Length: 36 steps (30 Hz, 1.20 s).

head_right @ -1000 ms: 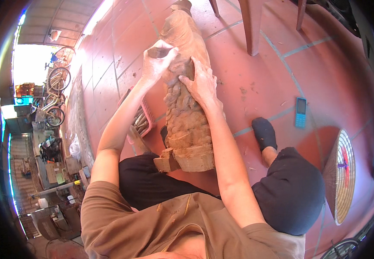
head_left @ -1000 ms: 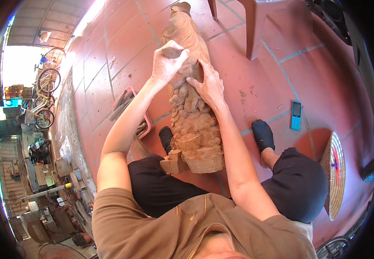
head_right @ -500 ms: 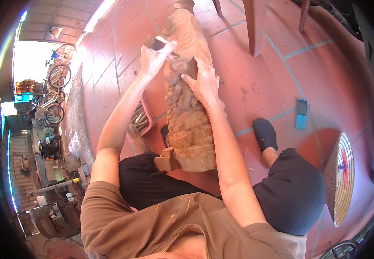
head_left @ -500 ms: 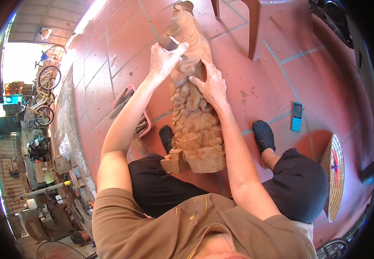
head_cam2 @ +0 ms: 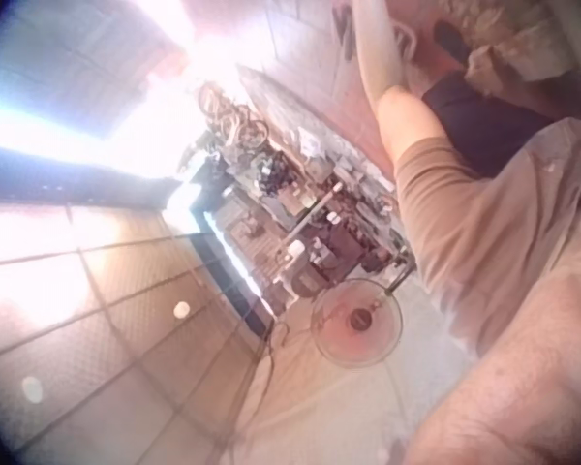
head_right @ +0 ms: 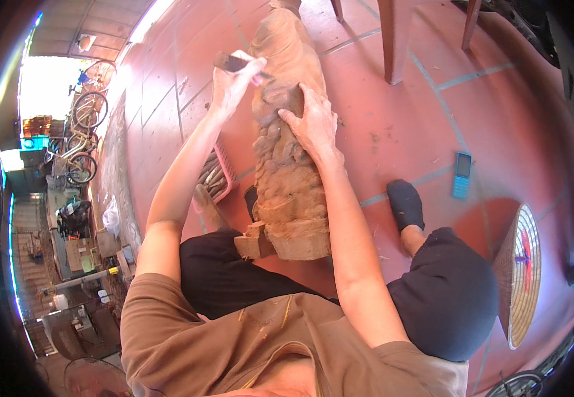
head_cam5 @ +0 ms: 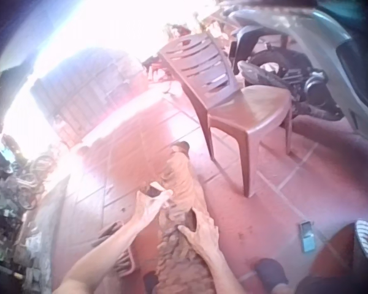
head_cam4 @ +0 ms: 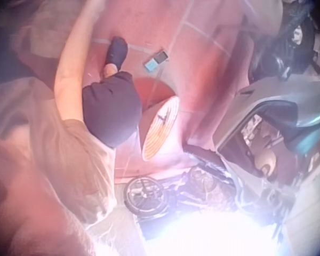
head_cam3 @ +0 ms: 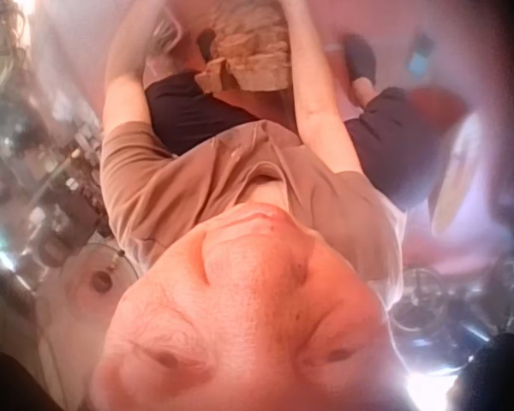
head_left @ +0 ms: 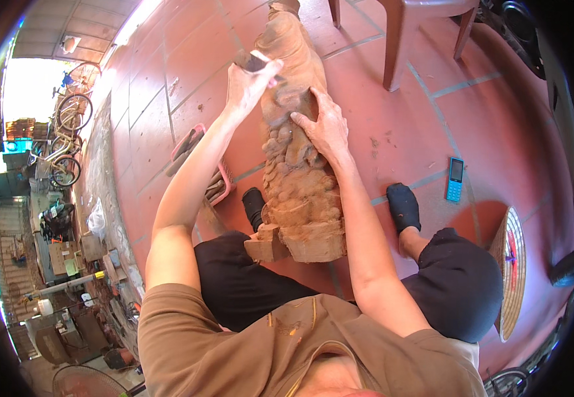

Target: The person carves a wooden sculpture using a chisel and mallet, focusing on refining the upper torso and shoulder area. They repeatedly strike the chisel to remove wood shavings and smooth the surface.

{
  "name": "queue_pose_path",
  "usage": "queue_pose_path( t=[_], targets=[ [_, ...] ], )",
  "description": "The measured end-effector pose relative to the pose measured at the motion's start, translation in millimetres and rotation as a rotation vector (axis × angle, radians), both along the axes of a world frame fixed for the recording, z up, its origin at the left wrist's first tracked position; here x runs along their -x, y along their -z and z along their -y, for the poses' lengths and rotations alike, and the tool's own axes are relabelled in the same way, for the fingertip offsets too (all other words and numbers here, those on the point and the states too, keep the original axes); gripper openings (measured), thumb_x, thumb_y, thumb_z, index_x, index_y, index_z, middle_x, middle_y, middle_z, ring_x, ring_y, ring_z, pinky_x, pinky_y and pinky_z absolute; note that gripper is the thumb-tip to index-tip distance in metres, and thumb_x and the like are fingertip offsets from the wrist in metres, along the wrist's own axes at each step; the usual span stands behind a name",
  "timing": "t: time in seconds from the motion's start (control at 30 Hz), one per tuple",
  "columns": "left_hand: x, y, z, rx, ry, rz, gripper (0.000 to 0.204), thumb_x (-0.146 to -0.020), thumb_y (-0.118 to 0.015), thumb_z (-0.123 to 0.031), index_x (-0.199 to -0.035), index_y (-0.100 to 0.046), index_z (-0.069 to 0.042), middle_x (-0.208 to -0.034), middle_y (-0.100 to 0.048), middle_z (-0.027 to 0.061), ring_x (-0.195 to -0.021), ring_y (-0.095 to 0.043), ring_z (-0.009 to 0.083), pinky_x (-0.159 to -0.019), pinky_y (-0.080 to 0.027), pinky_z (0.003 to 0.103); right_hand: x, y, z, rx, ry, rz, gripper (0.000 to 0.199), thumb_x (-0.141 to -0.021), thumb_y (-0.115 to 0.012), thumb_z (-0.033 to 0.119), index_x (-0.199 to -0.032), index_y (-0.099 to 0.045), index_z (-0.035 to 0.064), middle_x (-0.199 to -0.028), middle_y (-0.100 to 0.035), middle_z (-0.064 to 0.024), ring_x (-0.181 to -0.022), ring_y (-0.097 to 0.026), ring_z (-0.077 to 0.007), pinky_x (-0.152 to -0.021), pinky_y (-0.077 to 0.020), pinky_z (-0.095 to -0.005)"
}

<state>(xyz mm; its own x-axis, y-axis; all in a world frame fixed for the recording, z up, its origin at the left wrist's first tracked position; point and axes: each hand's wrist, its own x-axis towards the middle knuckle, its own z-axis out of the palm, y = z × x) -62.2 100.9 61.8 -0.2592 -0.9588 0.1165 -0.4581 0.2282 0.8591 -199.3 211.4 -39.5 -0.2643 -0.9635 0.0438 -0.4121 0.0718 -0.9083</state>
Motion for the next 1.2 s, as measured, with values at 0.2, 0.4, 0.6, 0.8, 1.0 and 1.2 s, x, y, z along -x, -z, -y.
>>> queue_pose_path(
  t=[0.2, 0.4, 0.6, 0.8, 1.0, 1.2],
  targets=[
    [-11, 23, 8, 0.036, -0.048, -0.2, 0.018, -0.089, -0.076, -0.016, -0.086, -0.067, -0.001, -0.076, -0.069, 0.0061, -0.067, -0.066, 0.0113, -0.063, -0.053, 0.026, -1, 1, 3, 0.02, -0.004, -0.009, 0.078, -0.083, -0.076, 0.048, -0.147, -0.049, 0.0105, -0.143, -0.057, -0.0174, -0.132, -0.052, -0.0356, -0.108, -0.0414, -0.0486],
    [-21, -2, 19, -0.122, 0.003, -0.129, 0.015, -0.089, -0.071, -0.014, -0.083, -0.067, -0.001, -0.075, -0.069, 0.0073, -0.063, -0.066, 0.0143, -0.062, -0.055, 0.029, 4, 3, 1, 0.002, 0.011, -0.02, 0.077, -0.084, -0.075, 0.049, -0.146, -0.05, 0.01, -0.142, -0.057, -0.0187, -0.132, -0.053, -0.0363, -0.108, -0.0424, -0.0485],
    [-20, 23, 21, -0.058, -0.07, -0.322, 0.014, -0.086, -0.073, -0.012, -0.082, -0.066, 0.0, -0.073, -0.069, 0.0082, -0.062, -0.066, 0.0146, -0.059, -0.055, 0.028, -2, 3, 2, 0.031, -0.002, -0.012, 0.078, -0.083, -0.076, 0.049, -0.146, -0.05, 0.0093, -0.142, -0.057, -0.0194, -0.131, -0.053, -0.0361, -0.108, -0.0429, -0.0483],
    [-21, 2, 22, -0.147, -0.025, -0.25, 0.015, -0.088, -0.073, -0.014, -0.082, -0.067, -0.002, -0.077, -0.07, 0.0089, -0.062, -0.067, 0.0141, -0.058, -0.053, 0.026, 2, 2, 2, 0.002, 0.003, 0.009, 0.077, -0.084, -0.076, 0.047, -0.146, -0.05, 0.01, -0.142, -0.057, -0.0178, -0.133, -0.051, -0.0353, -0.109, -0.0405, -0.0501],
    [-18, 12, 17, -0.099, -0.04, -0.147, 0.017, -0.087, -0.073, -0.012, -0.077, -0.065, -0.002, -0.072, -0.068, 0.0064, -0.055, -0.063, 0.013, -0.052, -0.051, 0.026, -1, 6, 2, 0.022, -0.009, 0.044, 0.078, -0.084, -0.076, 0.045, -0.148, -0.048, 0.0117, -0.143, -0.056, -0.0155, -0.136, -0.046, -0.0342, -0.11, -0.0354, -0.0551],
    [-2, -6, 12, -0.105, -0.015, -0.204, 0.024, -0.089, -0.077, -0.023, -0.085, -0.068, -0.002, -0.075, -0.068, 0.0052, -0.06, -0.065, 0.0118, -0.056, -0.051, 0.025, 2, 7, 6, 0.035, -0.004, 0.078, 0.074, -0.086, -0.075, 0.042, -0.148, -0.047, 0.0117, -0.142, -0.057, -0.0149, -0.133, -0.049, -0.0345, -0.109, -0.0391, -0.0521]
  ],
)
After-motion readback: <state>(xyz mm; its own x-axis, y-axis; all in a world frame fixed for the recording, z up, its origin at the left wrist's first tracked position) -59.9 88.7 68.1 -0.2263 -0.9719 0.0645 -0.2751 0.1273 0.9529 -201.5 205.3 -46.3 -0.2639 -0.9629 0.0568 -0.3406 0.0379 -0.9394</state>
